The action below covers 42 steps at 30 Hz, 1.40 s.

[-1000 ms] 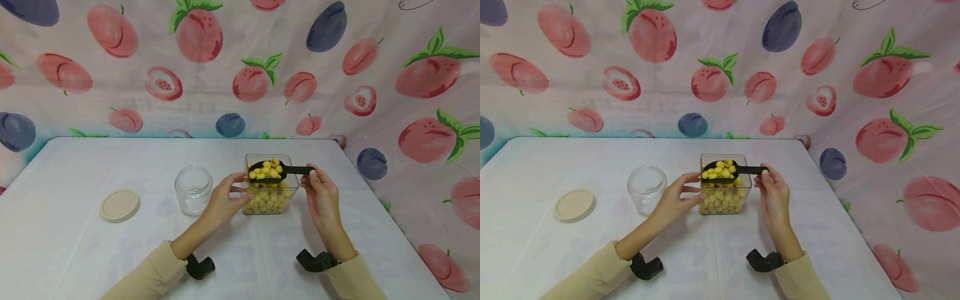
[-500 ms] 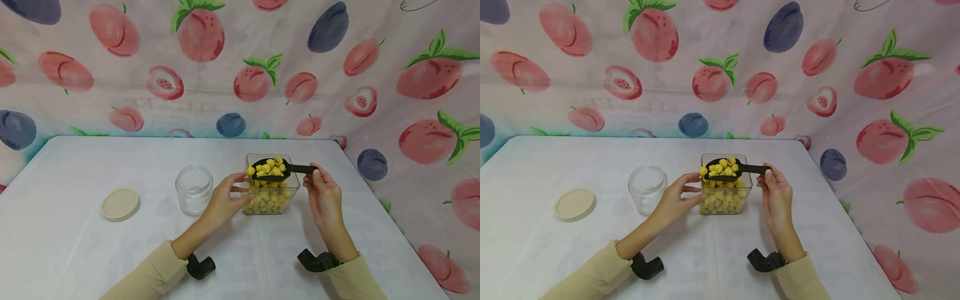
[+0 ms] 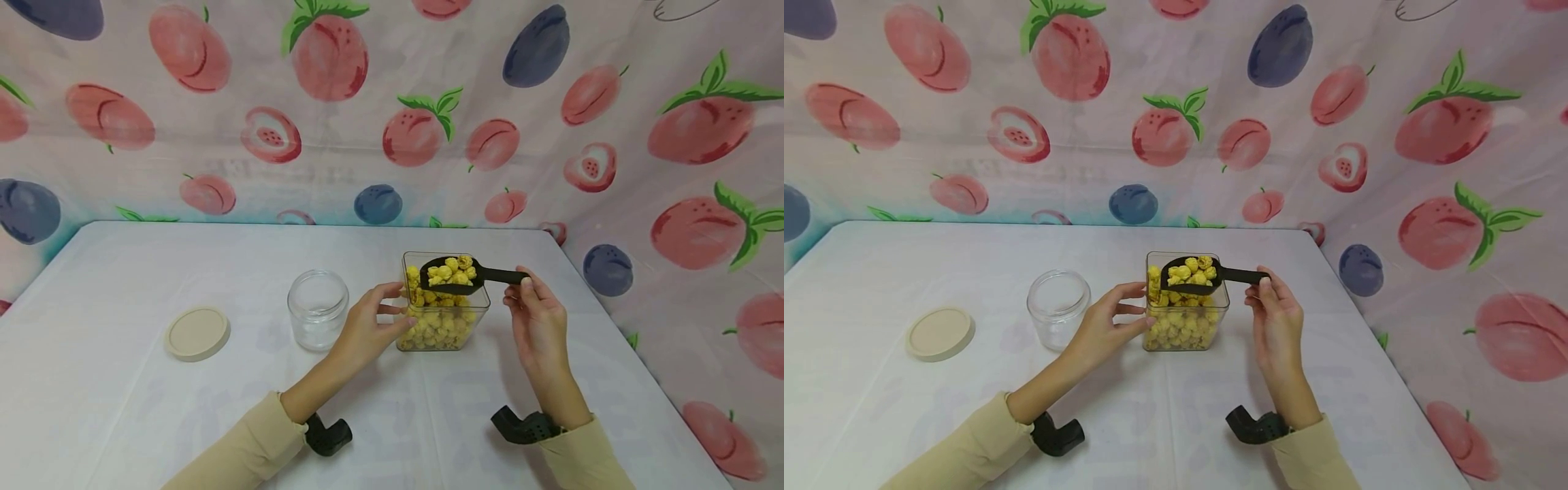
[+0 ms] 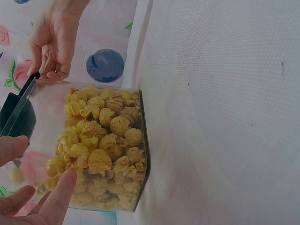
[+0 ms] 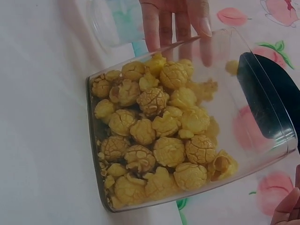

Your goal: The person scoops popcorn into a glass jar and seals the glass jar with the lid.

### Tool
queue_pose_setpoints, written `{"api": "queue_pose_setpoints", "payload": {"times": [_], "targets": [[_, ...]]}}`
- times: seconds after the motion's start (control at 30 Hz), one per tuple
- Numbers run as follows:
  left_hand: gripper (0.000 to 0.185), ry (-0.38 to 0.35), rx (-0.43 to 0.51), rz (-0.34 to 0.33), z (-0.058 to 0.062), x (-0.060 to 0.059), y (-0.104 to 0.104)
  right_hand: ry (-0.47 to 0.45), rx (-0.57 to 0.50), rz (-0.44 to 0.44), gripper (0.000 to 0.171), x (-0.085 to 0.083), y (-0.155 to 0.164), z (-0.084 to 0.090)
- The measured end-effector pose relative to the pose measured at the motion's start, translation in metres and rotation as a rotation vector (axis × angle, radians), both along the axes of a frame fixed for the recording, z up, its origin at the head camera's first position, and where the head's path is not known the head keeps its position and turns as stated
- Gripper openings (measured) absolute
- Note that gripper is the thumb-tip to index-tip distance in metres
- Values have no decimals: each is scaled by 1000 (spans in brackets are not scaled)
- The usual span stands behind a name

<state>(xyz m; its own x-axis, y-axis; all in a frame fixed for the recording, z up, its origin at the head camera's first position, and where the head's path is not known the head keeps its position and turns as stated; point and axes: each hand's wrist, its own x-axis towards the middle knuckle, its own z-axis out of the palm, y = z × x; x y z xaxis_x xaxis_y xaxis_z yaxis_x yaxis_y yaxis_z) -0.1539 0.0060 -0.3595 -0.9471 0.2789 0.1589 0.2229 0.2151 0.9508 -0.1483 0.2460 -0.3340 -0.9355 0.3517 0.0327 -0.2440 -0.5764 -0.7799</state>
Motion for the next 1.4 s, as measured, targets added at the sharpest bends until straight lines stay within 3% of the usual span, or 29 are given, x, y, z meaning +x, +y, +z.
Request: {"api": "queue_pose_setpoints", "payload": {"times": [0.57, 0.87, 1.13, 1.4], "targets": [[55, 2, -4, -14, 0, 0, -2, 52, -14, 19, 17, -4, -8, 12], [51, 23, -1, 11, 2, 4, -11, 79, -33, 37, 16, -7, -23, 20], [50, 110, -20, -9, 8, 16, -31, 73, -2, 63, 18, -8, -37, 29], [48, 293, -52, 13, 13, 31, -60, 69, 51, 103, 25, -8, -49, 32]]}}
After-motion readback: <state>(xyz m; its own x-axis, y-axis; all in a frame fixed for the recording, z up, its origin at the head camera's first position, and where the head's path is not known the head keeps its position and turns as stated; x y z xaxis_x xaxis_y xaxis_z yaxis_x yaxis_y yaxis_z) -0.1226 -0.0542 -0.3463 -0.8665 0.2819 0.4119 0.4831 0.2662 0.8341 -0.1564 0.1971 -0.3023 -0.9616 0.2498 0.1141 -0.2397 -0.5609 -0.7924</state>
